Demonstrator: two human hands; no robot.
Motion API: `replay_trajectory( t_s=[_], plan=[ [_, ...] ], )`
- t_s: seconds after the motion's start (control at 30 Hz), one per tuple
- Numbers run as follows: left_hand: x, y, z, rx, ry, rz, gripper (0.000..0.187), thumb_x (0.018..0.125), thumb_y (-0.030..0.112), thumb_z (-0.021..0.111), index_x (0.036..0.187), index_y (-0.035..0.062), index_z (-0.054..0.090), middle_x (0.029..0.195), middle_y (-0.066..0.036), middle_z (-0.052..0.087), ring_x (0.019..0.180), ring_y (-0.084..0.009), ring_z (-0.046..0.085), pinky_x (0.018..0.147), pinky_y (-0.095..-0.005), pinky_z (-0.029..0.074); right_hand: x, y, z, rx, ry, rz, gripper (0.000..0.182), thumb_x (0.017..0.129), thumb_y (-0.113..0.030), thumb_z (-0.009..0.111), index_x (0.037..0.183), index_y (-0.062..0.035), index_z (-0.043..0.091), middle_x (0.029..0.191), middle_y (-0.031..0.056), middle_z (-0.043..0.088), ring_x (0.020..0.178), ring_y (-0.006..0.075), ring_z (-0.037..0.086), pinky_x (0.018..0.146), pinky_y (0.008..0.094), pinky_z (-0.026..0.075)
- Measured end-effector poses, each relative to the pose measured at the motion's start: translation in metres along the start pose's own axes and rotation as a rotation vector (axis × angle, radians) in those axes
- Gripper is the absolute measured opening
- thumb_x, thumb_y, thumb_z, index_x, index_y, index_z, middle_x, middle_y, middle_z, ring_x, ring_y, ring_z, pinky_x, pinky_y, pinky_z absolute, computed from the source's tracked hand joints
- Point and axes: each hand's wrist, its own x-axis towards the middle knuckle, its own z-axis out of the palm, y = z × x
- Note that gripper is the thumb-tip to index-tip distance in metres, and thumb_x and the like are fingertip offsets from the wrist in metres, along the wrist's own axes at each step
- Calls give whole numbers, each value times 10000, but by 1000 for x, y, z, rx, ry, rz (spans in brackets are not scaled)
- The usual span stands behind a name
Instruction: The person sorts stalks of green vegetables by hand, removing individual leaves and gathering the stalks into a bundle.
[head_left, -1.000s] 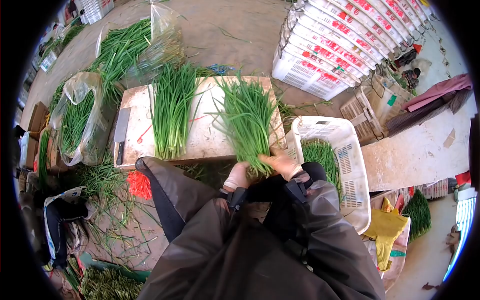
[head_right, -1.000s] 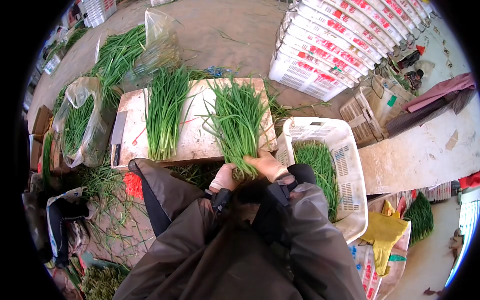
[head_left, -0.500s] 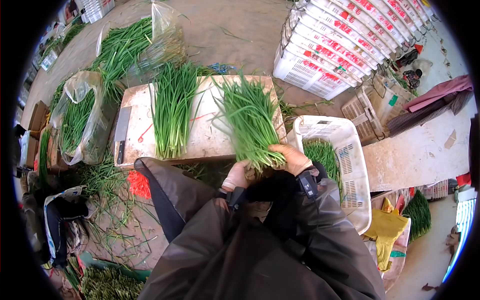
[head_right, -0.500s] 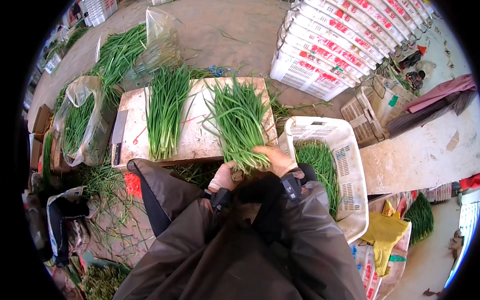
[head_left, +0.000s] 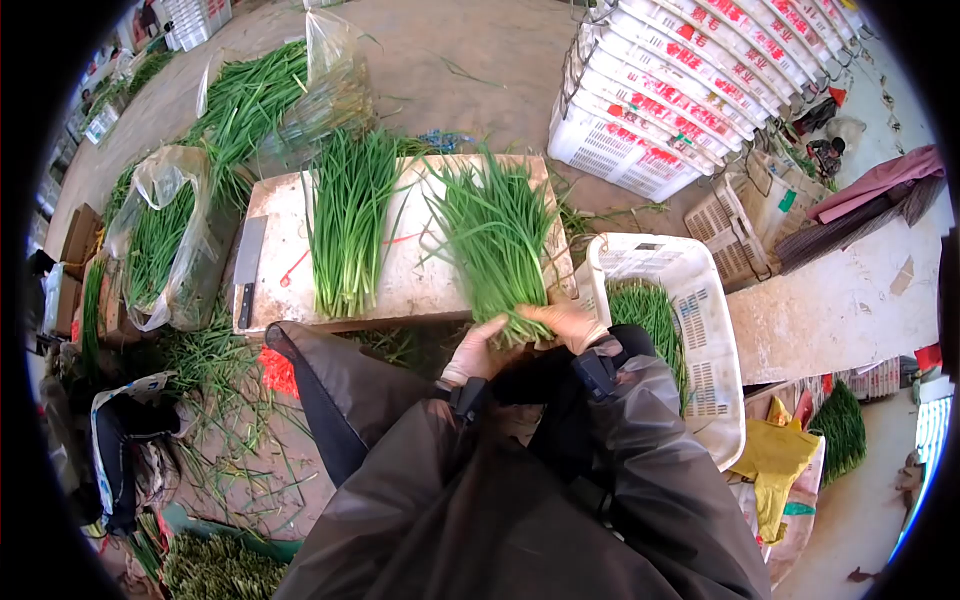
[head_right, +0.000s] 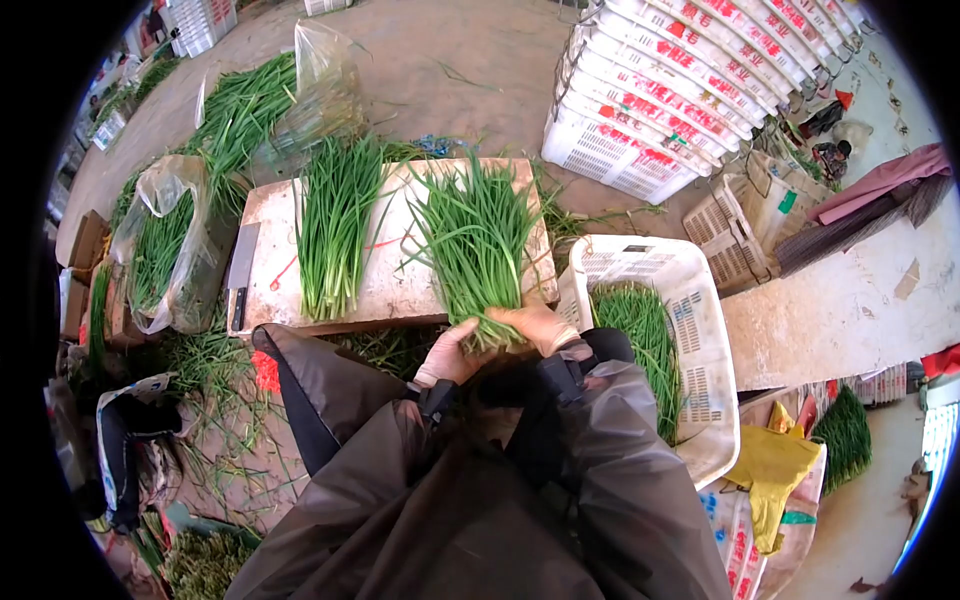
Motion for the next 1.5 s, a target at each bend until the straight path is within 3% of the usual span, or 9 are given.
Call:
replay_trajectory(
  t_s=[0.33, 0.5, 0.6, 0.73, 0.83, 0.93, 1.2, 1.33, 1.5],
  plan=[
    [13, -3, -16, -50, -155, 57, 155, 862, 19, 627, 1010, 20, 672, 828, -41, 663, 677, -162, 576, 672, -315, 474, 3, 6, -13, -115, 113, 5, 379, 827, -148, 778, 1171, -41, 659, 895, 52, 709, 640, 133, 626, 524, 281, 462],
    [19, 1, -29, -202, -262, -6, 140, 865, 48, 606, 984, 29, 677, 836, -51, 665, 690, -169, 577, 705, -337, 486, 1, 2, -23, 82, 114, 125, 358, 866, -147, 750, 1196, -71, 631, 1002, 56, 718, 729, 160, 685, 585, 307, 532],
    [-4, 4, 10, -140, 87, -6, 139, 882, 59, 610, 997, 54, 687, 881, -50, 684, 737, -170, 595, 738, -336, 508, -1, -3, -16, 93, 107, 194, 386, 886, -137, 742, 1241, -80, 602, 1034, 48, 719, 805, 173, 706, 626, 321, 569],
    [-9, 8, 17, -27, 94, -4, 139, 901, 73, 616, 1017, 79, 693, 913, -46, 695, 778, -174, 606, 765, -328, 518, 8, 4, -9, -111, 34, 199, 332, 806, -142, 799, 1098, -42, 678, 910, 58, 728, 727, 142, 688, 585, 297, 526],
    [1, 5, 4, 4, 43, 17, 149, 916, 100, 607, 1034, 85, 697, 939, -48, 707, 801, -178, 621, 762, -323, 517, 13, 17, -4, -150, 4, -74, 317, 784, -129, 802, 1059, -26, 686, 840, 39, 712, 653, 131, 641, 552, 277, 486],
    [21, -2, -34, 34, -13, -7, 184, 919, 160, 605, 1062, 88, 697, 975, -52, 718, 835, -189, 639, 771, -333, 521, 12, 8, -9, -222, 51, 131, 308, 766, -140, 807, 1025, -21, 691, 774, 43, 685, 599, 133, 601, 528, 280, 460],
    [-9, 9, 14, -90, 48, -21, 222, 914, 215, 625, 1095, 95, 674, 933, -39, 696, 884, -199, 658, 850, -399, 532, 6, 3, -8, -301, 126, 81, 380, 752, -183, 819, 1056, -3, 678, 742, 50, 649, 569, 142, 569, 524, 298, 442],
    [1, 4, 11, -51, 134, -16, 136, 939, 184, 635, 1039, 93, 652, 831, -19, 631, 759, -182, 601, 739, -382, 511, 7, 3, -4, -375, 124, 70, 302, 782, -188, 799, 1015, -37, 678, 694, 22, 600, 530, 126, 519, 487, 295, 394],
    [19, -3, -7, 100, 233, -35, 74, 947, 155, 641, 909, 109, 596, 673, 14, 501, 573, -166, 462, 593, -353, 432, -1, -16, -16, 49, -9, 66, 138, 895, -167, 737, 965, -91, 646, 623, -44, 492, 462, 63, 400, 421, 251, 251]
  ],
)
